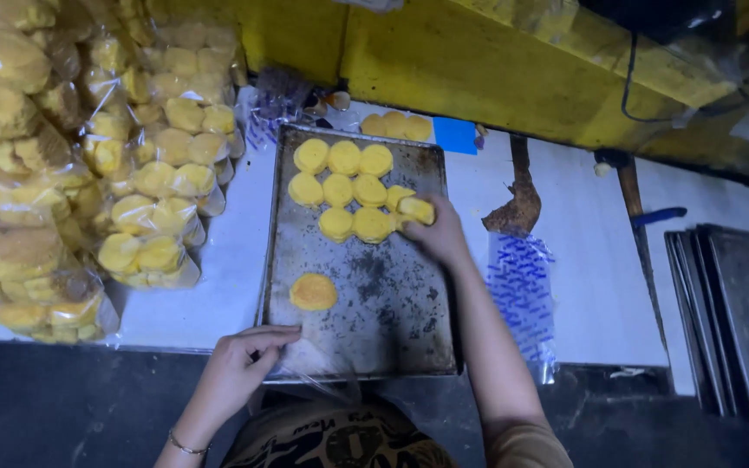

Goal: Packing small yellow bread buns from a metal tray into clear plastic bags.

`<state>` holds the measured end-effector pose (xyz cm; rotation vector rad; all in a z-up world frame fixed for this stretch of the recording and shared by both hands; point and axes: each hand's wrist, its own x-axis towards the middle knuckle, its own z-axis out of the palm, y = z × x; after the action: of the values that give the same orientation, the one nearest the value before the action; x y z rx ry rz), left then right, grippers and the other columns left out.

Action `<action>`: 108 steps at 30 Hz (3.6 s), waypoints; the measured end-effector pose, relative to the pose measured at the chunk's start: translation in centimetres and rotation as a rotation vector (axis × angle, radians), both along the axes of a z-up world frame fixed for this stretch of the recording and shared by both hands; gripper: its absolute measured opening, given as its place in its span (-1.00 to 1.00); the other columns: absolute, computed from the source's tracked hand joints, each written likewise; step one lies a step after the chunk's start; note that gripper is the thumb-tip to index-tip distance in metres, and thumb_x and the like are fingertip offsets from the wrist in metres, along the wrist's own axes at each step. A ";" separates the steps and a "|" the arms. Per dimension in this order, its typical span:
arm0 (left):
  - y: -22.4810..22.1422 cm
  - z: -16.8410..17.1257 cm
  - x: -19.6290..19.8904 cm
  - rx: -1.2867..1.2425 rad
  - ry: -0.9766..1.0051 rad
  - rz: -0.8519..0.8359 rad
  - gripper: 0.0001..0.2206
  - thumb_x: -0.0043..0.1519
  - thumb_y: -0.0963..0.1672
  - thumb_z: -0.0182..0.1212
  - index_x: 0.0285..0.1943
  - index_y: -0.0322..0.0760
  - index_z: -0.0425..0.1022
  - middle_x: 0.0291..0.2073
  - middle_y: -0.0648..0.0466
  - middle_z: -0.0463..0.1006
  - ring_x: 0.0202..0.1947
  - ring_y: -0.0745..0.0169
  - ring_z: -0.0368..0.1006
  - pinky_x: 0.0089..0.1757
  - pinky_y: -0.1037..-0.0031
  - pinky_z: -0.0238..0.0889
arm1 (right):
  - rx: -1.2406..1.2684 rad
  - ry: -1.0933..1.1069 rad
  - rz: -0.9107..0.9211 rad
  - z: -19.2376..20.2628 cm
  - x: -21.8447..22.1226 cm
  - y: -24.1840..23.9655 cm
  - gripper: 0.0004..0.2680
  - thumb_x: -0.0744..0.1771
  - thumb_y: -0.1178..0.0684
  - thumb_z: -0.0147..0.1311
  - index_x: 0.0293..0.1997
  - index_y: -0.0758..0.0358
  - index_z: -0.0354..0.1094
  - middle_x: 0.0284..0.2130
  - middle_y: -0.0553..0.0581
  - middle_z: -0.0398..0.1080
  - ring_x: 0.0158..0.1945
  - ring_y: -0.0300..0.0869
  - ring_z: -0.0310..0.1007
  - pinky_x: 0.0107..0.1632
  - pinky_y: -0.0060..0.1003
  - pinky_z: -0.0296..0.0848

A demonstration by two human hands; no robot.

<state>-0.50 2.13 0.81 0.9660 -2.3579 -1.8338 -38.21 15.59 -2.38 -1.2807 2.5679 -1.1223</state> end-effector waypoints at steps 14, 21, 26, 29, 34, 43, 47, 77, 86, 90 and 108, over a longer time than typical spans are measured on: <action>7.4 -2.6 2.4 -0.065 0.011 0.350 -0.64 0.19 -0.25 0.08 -0.02 -0.08 0.79 0.06 0.18 0.75 0.12 0.30 0.64 0.20 0.45 0.40 | 0.189 -0.114 0.291 4.1 0.2 3.8 -0.69 0.27 -0.08 0.29 0.08 0.10 0.49 0.13 0.10 0.36 0.24 -0.04 0.34 0.31 -0.06 0.29; 8.5 -2.8 1.6 -0.151 0.006 0.314 -0.65 0.18 -0.24 0.11 -0.02 -0.01 0.78 0.05 0.25 0.75 0.11 0.34 0.64 0.21 0.44 0.39 | 0.673 -0.269 0.594 7.8 5.9 4.8 -0.57 0.21 -0.16 0.38 0.17 0.01 0.43 0.46 0.12 -0.02 0.51 0.06 -0.13 0.46 0.12 -0.08; 8.2 -2.9 0.3 -0.184 0.008 0.192 -0.68 0.23 -0.20 0.09 0.04 0.01 0.72 0.12 0.26 0.69 0.11 0.31 0.64 0.26 0.37 0.34 | 0.859 0.022 0.221 8.0 3.8 -2.3 -0.34 0.24 -0.42 0.21 0.50 -0.20 0.06 0.20 0.18 0.11 0.26 0.00 0.12 0.22 -0.05 0.32; 7.4 -1.0 -0.2 -0.175 0.031 0.151 -0.68 0.21 -0.19 0.13 0.06 -0.01 0.71 0.12 0.25 0.69 0.13 0.30 0.62 0.27 0.32 0.30 | 0.846 0.160 0.254 3.7 2.4 -3.1 -0.39 0.24 -0.47 0.18 0.40 -0.10 0.21 0.11 0.24 0.15 0.14 0.03 0.19 0.14 -0.05 0.35; 5.4 -1.1 1.3 -0.138 0.001 0.159 -0.65 0.20 -0.21 0.10 0.05 0.00 0.73 0.11 0.25 0.70 0.14 0.31 0.61 0.28 0.36 0.27 | 0.407 -0.182 0.206 4.7 1.5 -0.2 -0.60 0.25 -0.39 0.11 0.03 0.02 0.39 0.22 0.14 0.23 0.32 0.04 0.19 0.31 0.13 0.21; 1.2 0.0 2.3 -0.135 0.052 0.033 -0.65 0.18 -0.21 0.11 0.03 0.02 0.75 0.09 0.27 0.71 0.11 0.35 0.62 0.12 0.45 0.40 | 0.331 0.216 0.228 1.8 5.4 -5.4 -0.58 0.20 0.02 0.32 0.17 0.13 0.38 0.18 0.31 0.26 0.15 0.19 0.35 0.13 0.09 0.44; -0.4 1.2 3.5 -0.078 -0.071 -0.026 -0.64 0.23 -0.19 0.07 0.06 0.10 0.73 0.15 0.35 0.68 -0.43 0.44 0.61 -0.30 0.52 0.44 | 0.308 0.345 0.244 6.8 7.1 -5.3 -0.73 0.30 0.24 0.11 0.11 0.16 0.44 0.28 0.40 0.23 0.26 0.31 0.24 0.33 0.25 0.25; 2.8 8.4 -3.8 -0.651 0.565 -0.523 -0.64 0.28 -0.23 -0.07 0.22 -0.61 0.41 0.11 -0.49 0.43 0.01 -0.56 0.42 -0.02 -0.02 0.36 | 0.746 -0.068 0.632 7.7 19.6 -3.3 -0.73 0.31 -0.04 0.04 0.12 0.04 0.34 -0.03 0.35 0.49 0.02 0.34 0.51 0.12 0.20 0.46; -1.9 -4.8 -2.7 0.230 0.254 0.139 -0.39 0.05 -0.32 -0.10 0.36 -0.27 0.44 0.34 -0.11 0.35 -0.31 0.16 0.53 -0.26 0.40 0.50 | 0.506 -0.268 0.835 11.8 13.9 -8.3 -0.90 0.25 -0.12 0.25 -0.25 -0.13 0.57 -0.39 -0.04 0.60 -0.16 -0.05 0.64 -0.05 -0.16 0.53; 2.9 4.5 -2.9 0.084 0.338 0.229 -0.36 0.03 -0.37 -0.14 0.36 -0.32 0.46 0.34 -0.21 0.36 0.37 -0.35 0.25 0.24 0.02 0.14 | 0.258 0.023 0.353 5.5 6.0 -18.7 -0.79 0.32 -0.16 0.11 -0.18 0.10 0.51 -0.27 0.13 0.56 -0.03 0.07 0.56 0.04 0.00 0.50; 1.3 8.9 -5.2 0.187 0.228 0.170 -0.41 0.11 -0.29 -0.05 0.44 -0.53 0.30 -0.56 -0.04 0.52 -0.58 0.21 0.39 -0.44 0.53 0.28 | -0.277 -0.889 0.855 10.3 7.3 -11.7 -0.33 0.26 0.34 0.32 0.45 -0.11 -0.03 0.01 0.29 0.47 -0.06 -0.06 0.60 0.00 -0.24 0.66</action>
<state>-5.68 3.43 9.76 0.8852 -1.9428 -2.0029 -30.91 3.94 7.97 -1.2807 1.0982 -1.3828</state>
